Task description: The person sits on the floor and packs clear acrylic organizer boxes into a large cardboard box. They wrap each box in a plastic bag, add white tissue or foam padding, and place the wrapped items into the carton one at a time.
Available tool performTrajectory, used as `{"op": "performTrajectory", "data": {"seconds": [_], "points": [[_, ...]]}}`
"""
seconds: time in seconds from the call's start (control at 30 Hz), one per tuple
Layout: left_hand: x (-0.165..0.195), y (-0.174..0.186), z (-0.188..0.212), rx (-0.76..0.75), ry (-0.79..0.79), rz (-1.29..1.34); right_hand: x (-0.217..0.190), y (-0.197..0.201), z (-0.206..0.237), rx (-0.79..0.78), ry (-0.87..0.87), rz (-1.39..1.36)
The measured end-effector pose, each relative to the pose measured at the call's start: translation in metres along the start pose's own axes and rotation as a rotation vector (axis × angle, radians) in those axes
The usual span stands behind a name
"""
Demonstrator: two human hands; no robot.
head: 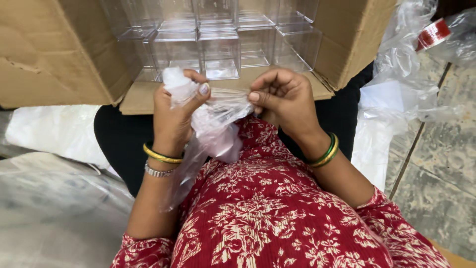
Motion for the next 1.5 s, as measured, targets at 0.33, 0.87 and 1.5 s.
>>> {"op": "performTrajectory", "data": {"seconds": [0.33,0.87,1.5], "points": [[-0.018,0.015,-0.006,-0.515,0.259,0.387,-0.026,0.005,-0.032,-0.090,-0.158,-0.441],[-0.090,0.071,-0.118,0.461,-0.198,-0.850,0.117,0.047,-0.150,-0.163,0.196,0.821],[-0.039,-0.001,-0.048,-0.046,0.006,-0.030,0.066,0.044,-0.044,-0.089,-0.083,-0.333]]}}
Point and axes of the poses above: each hand's wrist, its own z-axis away from the middle knuckle, its own y-axis out of the back of the hand, x = y × z, the point moved 4 cm from there along -z, towards the middle knuckle, and after that the axes turned 4 degrees about y, right-handed, at the moved point
